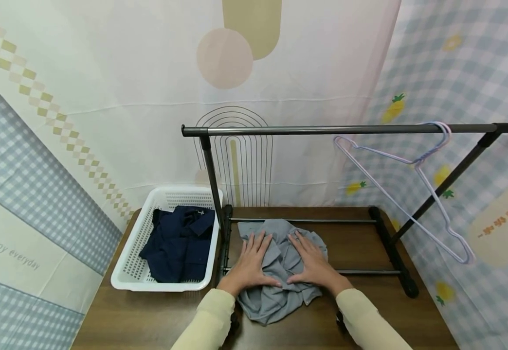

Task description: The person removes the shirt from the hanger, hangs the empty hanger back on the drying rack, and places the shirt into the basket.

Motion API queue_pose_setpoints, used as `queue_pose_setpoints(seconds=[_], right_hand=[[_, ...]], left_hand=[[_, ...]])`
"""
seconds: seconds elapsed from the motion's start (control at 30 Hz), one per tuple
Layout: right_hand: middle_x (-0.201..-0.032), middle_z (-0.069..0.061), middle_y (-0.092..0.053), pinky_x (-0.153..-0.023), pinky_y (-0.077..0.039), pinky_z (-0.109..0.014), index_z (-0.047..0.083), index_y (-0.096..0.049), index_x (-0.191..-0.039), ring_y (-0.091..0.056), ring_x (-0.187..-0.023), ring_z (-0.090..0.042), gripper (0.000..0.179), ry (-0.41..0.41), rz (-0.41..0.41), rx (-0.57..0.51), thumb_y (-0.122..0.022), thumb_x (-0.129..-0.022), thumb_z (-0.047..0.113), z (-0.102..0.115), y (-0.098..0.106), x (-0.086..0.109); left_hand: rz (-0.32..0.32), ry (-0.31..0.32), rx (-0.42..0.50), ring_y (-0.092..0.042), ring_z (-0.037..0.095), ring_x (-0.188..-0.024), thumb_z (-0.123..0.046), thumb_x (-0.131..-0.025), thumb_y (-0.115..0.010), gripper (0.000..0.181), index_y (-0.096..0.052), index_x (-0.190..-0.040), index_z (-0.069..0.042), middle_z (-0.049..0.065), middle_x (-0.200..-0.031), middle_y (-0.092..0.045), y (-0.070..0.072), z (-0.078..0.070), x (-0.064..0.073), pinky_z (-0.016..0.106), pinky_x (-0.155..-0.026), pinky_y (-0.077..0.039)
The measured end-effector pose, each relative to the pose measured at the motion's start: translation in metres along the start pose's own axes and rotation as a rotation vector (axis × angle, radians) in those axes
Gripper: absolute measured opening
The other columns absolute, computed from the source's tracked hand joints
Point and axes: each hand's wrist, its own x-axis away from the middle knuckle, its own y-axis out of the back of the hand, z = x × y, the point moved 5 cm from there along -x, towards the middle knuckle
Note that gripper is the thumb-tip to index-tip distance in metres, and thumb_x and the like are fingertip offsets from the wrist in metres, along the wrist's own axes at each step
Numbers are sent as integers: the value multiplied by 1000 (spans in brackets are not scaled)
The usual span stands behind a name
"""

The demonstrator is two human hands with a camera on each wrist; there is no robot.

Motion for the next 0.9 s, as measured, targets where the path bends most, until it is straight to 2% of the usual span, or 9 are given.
queue_pose_setpoints(seconds=[0.17, 0.23, 0.3, 0.4, 0.5, 0.67, 0.9], right_hand=[[-171, -20, -18, -107, -28, -82, 15, -18, -167, -27, -150, -54, 130, -2, -24, -17, -82, -69, 73, -6, -5, -2], [-171, -17, -21, -106, -26, -84, 16, -19, -167, -24, -151, -54, 131, -13, -44, -16, -84, -68, 72, -9, -5, -2], [-171, -14, -23, -107, -21, -86, 18, -19, -167, -19, -153, -54, 131, -49, -55, -13, -84, -67, 74, -15, -6, -1], [-171, -10, -24, -106, -13, -89, 25, -17, -167, -8, -155, -55, 132, -116, -56, -13, -82, -65, 77, -23, -7, 3], [-172, -9, -21, -108, -11, -87, 28, -14, -168, -5, -156, -53, 132, -144, -50, -25, -82, -66, 78, -30, -8, 5], [-173, -12, -18, -106, -21, -87, 25, -16, -168, -15, -154, -55, 131, -87, -86, -46, -84, -66, 74, -30, -9, 7], [-170, -20, -20, -100, -34, -84, 18, -21, -167, -33, -146, -56, 129, 26, -169, -28, -80, -68, 77, -17, -14, 9]], left_hand=[[-32, -68, -109, -7, 51, -157, -82, -65, -79, 136, -11, -168, -25, 10, -175, -5, -1, -1, -10, 71, -121, -20], [-30, -85, -118, -8, 51, -157, -82, -64, -79, 135, -13, -168, -26, 9, -175, -6, -2, -2, -15, 71, -121, -21], [-1, -80, -97, -8, 51, -157, -82, -65, -79, 134, -13, -168, -27, 8, -175, -5, -4, 0, -18, 73, -120, -20], [53, -37, -31, -5, 51, -158, -79, -66, -81, 133, -10, -168, -30, 6, -176, -3, -9, 5, -22, 75, -119, -17], [92, 11, 45, -1, 49, -158, -75, -67, -84, 133, -7, -167, -34, 3, -176, -1, -16, 12, -22, 76, -119, -14], [81, 32, 116, -7, 51, -157, -70, -64, -89, 137, -7, -167, -36, 5, -175, -8, -21, 19, -20, 79, -116, -17], [45, -30, 102, -22, 53, -153, -69, -62, -90, 138, -10, -168, -28, 11, -171, -24, -25, 13, -16, 69, -119, -27]])
